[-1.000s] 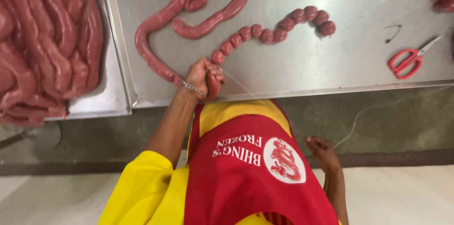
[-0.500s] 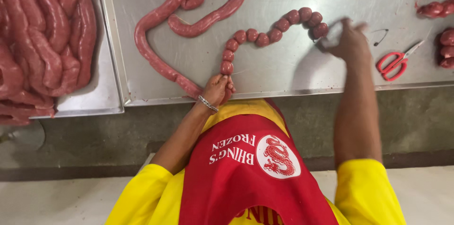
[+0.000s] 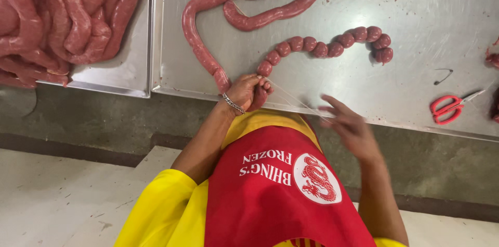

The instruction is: The person ties sections of meat-filled sausage casings into small portions using string and then cuts the excess string with scissors.

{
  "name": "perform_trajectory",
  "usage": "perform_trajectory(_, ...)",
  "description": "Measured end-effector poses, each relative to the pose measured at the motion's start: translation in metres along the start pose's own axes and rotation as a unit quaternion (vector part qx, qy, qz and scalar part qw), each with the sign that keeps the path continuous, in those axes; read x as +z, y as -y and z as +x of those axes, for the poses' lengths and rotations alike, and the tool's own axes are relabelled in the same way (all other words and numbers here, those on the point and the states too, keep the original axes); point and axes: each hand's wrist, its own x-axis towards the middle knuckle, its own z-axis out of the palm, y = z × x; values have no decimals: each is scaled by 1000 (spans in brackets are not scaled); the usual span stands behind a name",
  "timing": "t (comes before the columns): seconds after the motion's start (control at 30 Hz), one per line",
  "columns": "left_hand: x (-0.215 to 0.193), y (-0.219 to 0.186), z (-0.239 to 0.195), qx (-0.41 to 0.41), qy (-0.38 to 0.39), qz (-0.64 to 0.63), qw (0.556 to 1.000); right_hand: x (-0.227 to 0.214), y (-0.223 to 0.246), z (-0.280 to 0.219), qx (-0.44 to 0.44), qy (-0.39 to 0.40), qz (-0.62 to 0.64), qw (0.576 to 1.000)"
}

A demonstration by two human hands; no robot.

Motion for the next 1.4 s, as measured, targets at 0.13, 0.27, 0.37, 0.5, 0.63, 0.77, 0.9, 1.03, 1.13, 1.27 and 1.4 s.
perform_trajectory(0.13,1,-7,1,-58,33,-109,992,-25,-39,-84,97,-118,188,970)
perform_trajectory(0.27,1,-9,6,-80,34,-122,989,-24,-70,-134,351,-207,112,906)
perform_trajectory(0.37,3,-15,11,-75,31,-118,990,-21,-93,-188,426,-23,-31,904)
perform_trajectory(0.5,16,-19,6,-53,16,-53,997,-38,-146,-250,235,-220,235,917)
perform_trajectory(0.63,40,-5,17,-66,2,37,997,-42,-201,-218,422,-132,-63,895)
perform_trajectory(0.77,26,-5,17,-12,21,31,999,-87,-192,-233,367,-347,17,863)
perform_trajectory(0.9,25,7,8,47,54,361,930,-165,-171,-155,255,-385,-220,859)
perform_trajectory(1.03,42,21,-10,177,92,620,759,-202,-139,-10,217,-228,-463,828)
perform_trajectory(1.13,52,17,-19,115,63,623,771,-166,-97,111,216,-146,-492,831)
perform_trajectory(1.27,46,11,-19,94,16,556,826,16,-45,202,73,2,-568,820)
perform_trajectory(1.4,24,11,-28,114,-37,434,893,76,19,151,86,124,-507,848)
